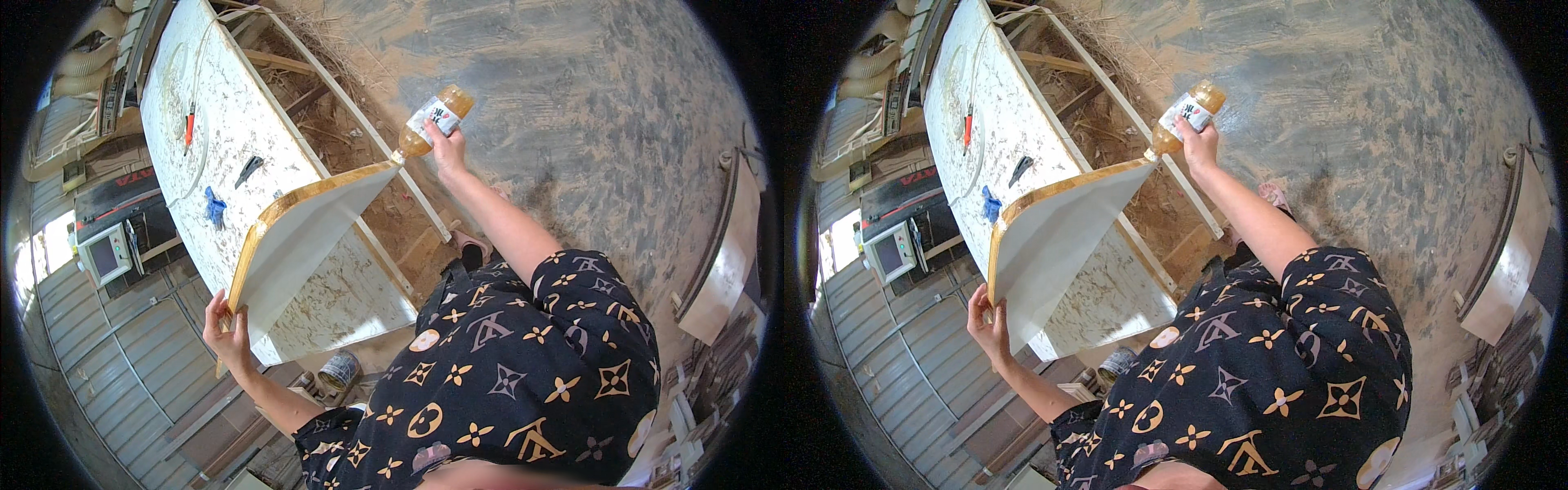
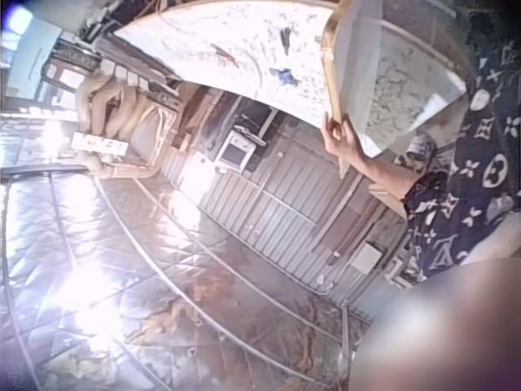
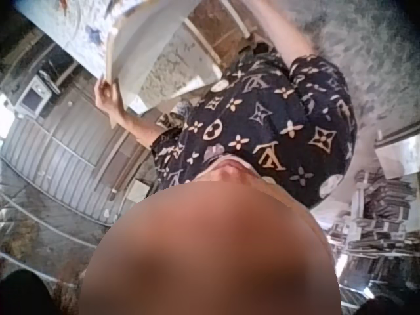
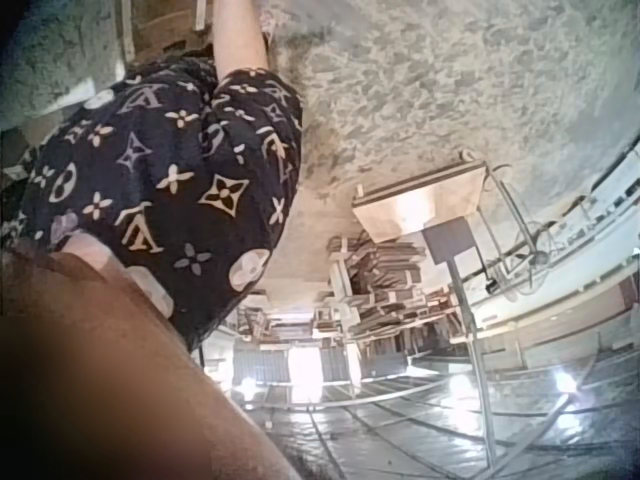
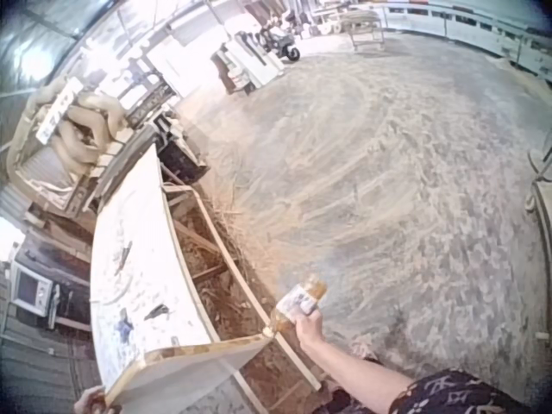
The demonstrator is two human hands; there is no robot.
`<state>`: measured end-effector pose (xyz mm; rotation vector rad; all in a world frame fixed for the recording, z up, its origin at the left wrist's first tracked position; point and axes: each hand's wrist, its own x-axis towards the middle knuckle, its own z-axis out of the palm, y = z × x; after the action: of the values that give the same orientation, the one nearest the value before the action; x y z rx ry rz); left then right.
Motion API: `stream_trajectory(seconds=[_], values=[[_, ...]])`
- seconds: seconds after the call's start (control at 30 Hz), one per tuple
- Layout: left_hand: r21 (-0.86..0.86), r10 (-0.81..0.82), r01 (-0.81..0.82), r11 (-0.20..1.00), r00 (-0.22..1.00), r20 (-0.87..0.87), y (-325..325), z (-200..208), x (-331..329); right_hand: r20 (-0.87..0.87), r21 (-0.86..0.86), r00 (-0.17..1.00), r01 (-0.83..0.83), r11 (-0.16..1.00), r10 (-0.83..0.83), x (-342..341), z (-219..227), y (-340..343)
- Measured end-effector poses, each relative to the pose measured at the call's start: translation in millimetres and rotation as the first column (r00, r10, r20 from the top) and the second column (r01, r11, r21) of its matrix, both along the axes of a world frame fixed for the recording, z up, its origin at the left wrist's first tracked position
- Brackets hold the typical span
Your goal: The person applies a yellow adhesive from a squeeze bottle along the edges of white rectangular boards. They handle the boards one at a time, applying glue to the edges and then placing them on a workbench.
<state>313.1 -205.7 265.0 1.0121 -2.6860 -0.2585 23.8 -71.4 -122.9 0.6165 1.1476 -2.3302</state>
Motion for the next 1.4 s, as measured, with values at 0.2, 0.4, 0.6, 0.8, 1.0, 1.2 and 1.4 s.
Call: stream_trajectory(seconds=[0.2, 0.4, 0.6, 0.8, 1.0, 1.2, 1.4], values=[[-0.018, -0.003, 0.003, 1.000, 1.000, 0.016, 2, 1, -5, -0.140, 0.253, 0.990, 0.020, 0.967, 0.016, 5, 14, 3], [-0.010, 0.008, -0.008, 1.000, 1.000, -0.008, 7, -1, -6, -0.166, -0.004, 0.986, -0.004, 1.000, 0.004, 5, 32, 3], [0.016, 0.005, -0.005, 1.000, 1.000, -0.022, 2, -2, -3, -0.104, 0.271, 0.987, -0.094, 0.958, 0.126, 2, 27, 12], [0.042, 0.012, -0.011, 0.999, 1.000, -0.027, -4, -2, 4, -0.198, 0.099, 0.980, -0.010, 0.995, 0.029, 10, 18, 5], [0.024, -0.013, 0.011, 1.000, 0.998, 0.060, -6, 1, 6, -0.190, 0.156, 0.981, -0.001, 0.988, 0.030, 8, 14, 4], [0.027, -0.002, 0.001, 1.000, 0.998, 0.059, -6, 2, 7, -0.213, 0.073, 0.975, 0.074, 0.995, -0.057, 21, -2, 4], [0.049, -0.002, -0.001, 0.999, 0.999, 0.044, -7, 2, 5, -0.007, 0.244, 1.000, -0.002, 0.970, 0.004, 6, -37, 5]])
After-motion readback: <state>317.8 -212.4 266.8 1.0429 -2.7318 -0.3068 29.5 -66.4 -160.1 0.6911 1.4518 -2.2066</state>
